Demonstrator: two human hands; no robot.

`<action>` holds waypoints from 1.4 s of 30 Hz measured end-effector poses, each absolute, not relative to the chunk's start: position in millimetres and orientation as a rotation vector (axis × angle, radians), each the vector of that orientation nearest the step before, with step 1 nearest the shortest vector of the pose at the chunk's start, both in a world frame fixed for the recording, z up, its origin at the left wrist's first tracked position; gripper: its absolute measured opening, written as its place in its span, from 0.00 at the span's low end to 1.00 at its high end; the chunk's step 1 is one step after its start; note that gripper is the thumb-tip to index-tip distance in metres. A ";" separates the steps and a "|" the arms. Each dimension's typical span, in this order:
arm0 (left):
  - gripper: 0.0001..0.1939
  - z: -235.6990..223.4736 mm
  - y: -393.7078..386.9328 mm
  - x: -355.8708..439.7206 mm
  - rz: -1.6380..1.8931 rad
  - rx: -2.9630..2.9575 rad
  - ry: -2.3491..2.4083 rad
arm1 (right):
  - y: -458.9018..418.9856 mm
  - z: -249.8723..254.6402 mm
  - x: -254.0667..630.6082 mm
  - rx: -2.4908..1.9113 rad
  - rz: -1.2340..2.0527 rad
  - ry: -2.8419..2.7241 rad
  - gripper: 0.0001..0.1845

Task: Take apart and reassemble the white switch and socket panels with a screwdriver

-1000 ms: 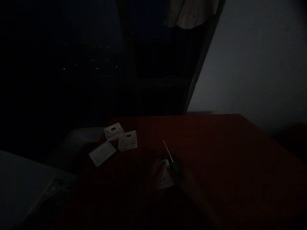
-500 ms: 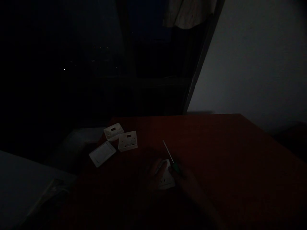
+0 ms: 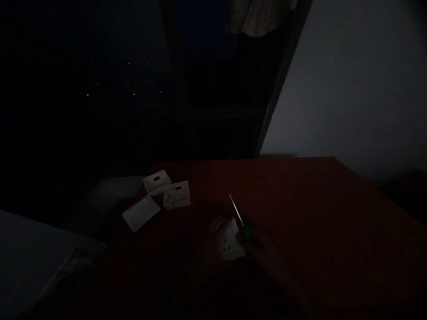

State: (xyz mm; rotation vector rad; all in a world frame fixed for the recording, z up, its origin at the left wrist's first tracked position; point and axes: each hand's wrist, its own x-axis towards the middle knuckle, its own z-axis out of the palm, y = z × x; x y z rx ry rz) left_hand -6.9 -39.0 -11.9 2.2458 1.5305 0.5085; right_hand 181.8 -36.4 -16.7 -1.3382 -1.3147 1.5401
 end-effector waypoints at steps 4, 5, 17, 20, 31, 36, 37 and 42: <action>0.46 8.6 -44.1 -1.5 0.597 2.306 1.553 | -41.1 -19.9 190.2 -1.283 1.605 -1.080 0.20; 0.45 10.6 -45.2 -0.7 0.618 2.341 1.547 | -41.7 -21.4 191.6 -1.273 1.621 -1.023 0.20; 0.26 17.3 -45.6 -0.3 0.665 2.517 1.498 | -43.1 -23.9 194.2 -1.254 1.604 -1.024 0.19; 0.23 18.6 -44.9 -0.6 0.647 2.534 1.501 | -41.4 -24.7 193.2 -1.275 1.595 -1.069 0.19; 0.22 12.2 -51.4 -8.9 0.610 2.579 1.584 | -40.5 -21.4 189.5 -1.342 1.562 -1.115 0.20; 0.15 15.6 -55.2 -33.0 0.683 2.381 1.831 | -41.1 -22.7 187.9 -1.363 1.553 -1.147 0.20; 0.14 17.2 -56.7 -39.8 0.696 2.344 1.877 | -41.0 -23.1 187.8 -1.372 1.542 -1.169 0.20; 0.15 28.2 -67.1 -78.7 0.756 2.197 2.075 | -40.3 -22.7 186.6 -1.411 1.487 -1.241 0.18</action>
